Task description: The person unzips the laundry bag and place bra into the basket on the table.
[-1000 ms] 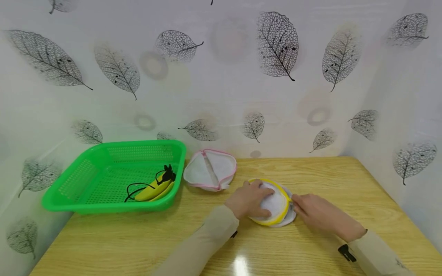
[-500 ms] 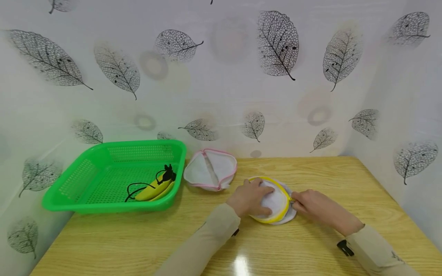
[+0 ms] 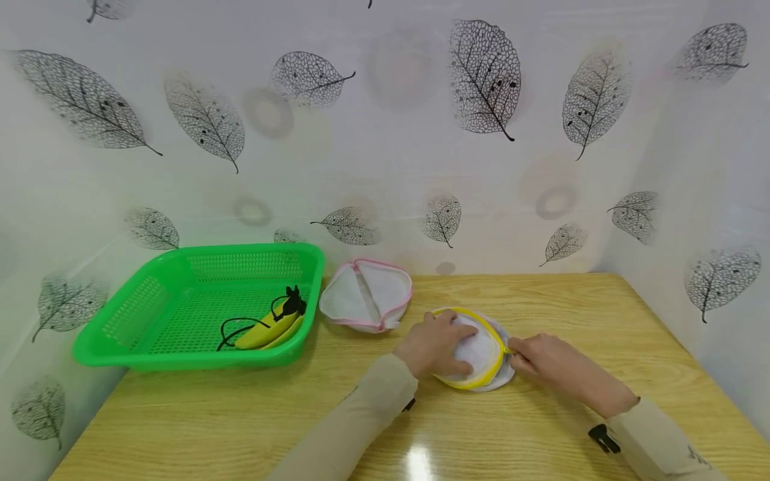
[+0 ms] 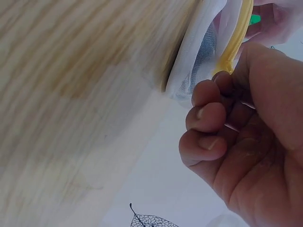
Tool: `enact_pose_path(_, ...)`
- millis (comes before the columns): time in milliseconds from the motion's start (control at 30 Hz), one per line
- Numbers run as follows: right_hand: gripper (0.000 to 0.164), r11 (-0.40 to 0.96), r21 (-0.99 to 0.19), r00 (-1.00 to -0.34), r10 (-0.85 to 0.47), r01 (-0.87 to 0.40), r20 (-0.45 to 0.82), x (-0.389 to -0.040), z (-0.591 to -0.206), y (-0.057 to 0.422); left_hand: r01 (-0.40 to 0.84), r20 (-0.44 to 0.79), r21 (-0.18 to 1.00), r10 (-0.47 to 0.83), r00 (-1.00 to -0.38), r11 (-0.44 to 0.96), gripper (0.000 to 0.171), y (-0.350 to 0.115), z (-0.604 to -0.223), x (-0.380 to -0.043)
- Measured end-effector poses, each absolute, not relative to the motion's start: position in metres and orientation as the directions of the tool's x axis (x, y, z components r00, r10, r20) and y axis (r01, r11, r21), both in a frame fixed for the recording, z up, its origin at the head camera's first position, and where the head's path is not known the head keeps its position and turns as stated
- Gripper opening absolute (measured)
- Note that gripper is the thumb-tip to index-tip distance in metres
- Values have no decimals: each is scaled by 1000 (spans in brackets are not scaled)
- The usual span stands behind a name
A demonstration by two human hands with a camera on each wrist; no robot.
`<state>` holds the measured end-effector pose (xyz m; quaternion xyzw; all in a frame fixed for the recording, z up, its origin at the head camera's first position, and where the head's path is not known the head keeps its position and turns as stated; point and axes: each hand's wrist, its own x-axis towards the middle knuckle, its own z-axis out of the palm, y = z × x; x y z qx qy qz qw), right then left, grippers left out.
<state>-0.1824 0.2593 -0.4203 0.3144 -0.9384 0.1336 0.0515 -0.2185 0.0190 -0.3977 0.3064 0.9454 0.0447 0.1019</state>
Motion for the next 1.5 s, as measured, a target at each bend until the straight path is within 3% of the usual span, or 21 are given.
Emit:
enact_pose_path(433, 30, 784, -234, -818, -559, -575, 138, -176, -419, 258, 574, -173, 141, 591, -788, 807, 68, 20, -400, -219)
enact_pose_path(1500, 30, 715, -259, -761, -620, -649, 193, -169, -422, 259, 570, -158, 153, 589, -793, 808, 68, 20, -400, -219)
